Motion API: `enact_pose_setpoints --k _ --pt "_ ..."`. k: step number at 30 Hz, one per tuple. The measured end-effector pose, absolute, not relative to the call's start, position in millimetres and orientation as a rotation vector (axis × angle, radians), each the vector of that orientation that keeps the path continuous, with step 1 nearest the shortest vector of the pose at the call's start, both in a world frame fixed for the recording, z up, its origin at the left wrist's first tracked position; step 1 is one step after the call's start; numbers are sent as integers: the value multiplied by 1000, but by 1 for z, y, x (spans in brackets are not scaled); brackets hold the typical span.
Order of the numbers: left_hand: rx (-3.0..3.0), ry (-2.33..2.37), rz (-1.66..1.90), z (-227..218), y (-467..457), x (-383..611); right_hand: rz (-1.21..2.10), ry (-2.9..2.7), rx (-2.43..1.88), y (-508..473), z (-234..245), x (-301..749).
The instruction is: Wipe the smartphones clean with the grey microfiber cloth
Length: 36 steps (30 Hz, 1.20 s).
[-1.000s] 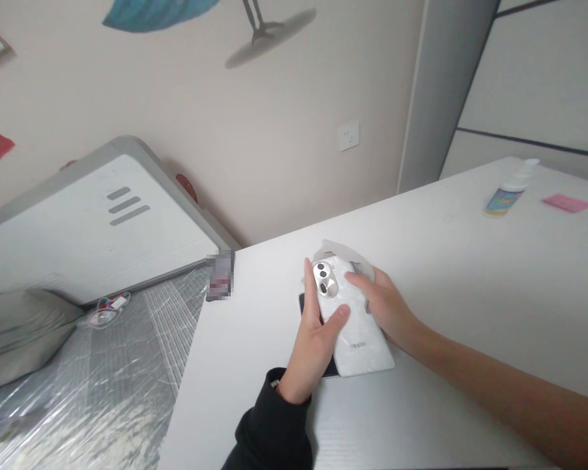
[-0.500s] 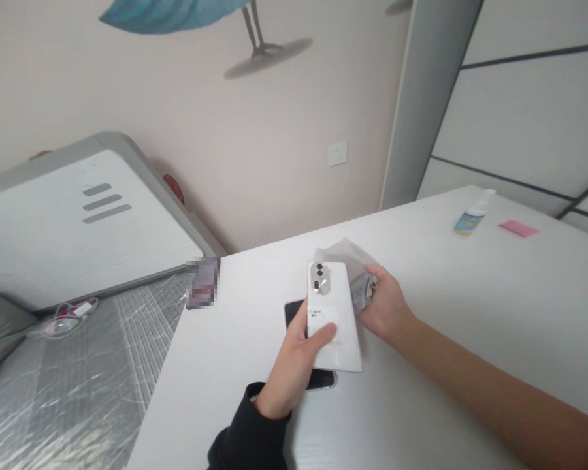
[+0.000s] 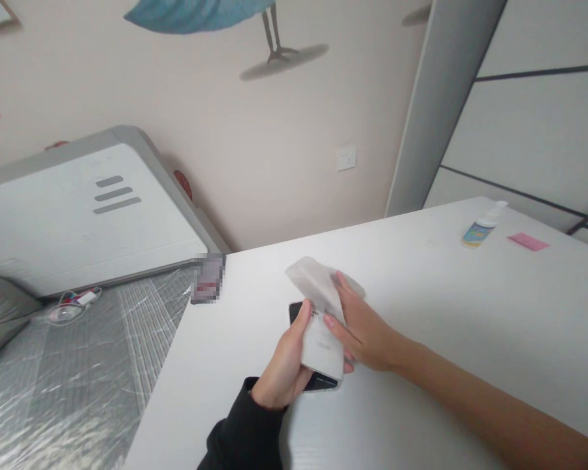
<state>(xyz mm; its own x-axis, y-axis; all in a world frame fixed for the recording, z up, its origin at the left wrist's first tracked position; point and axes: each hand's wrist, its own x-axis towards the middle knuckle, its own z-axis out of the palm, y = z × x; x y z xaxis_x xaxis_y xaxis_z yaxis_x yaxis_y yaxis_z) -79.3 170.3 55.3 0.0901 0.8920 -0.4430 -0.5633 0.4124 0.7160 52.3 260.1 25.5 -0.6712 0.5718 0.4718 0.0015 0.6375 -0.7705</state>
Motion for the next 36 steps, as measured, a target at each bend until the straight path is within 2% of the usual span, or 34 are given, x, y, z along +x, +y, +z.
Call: enact_pose_setpoints --k 3,7,13,17,23,28,33,36 --pt "422 1006 1176 54 170 -80 715 -2414 -323 268 24 57" --pt "504 982 1140 54 171 -79 598 -2338 -497 278 17 60" --pt "274 1007 1592 54 182 -78 560 -2493 -298 245 24 52" --pt "150 949 1616 57 186 -87 616 -2605 -178 227 32 47" --pt "168 923 1743 57 186 -88 520 -2513 -384 222 25 40" --pt "130 889 1629 54 184 -85 503 -2534 -302 206 22 30" --pt "127 910 1811 55 185 -84 451 -2456 -491 209 22 30" --pt "151 920 1771 55 185 -84 455 -2455 -419 207 20 30"
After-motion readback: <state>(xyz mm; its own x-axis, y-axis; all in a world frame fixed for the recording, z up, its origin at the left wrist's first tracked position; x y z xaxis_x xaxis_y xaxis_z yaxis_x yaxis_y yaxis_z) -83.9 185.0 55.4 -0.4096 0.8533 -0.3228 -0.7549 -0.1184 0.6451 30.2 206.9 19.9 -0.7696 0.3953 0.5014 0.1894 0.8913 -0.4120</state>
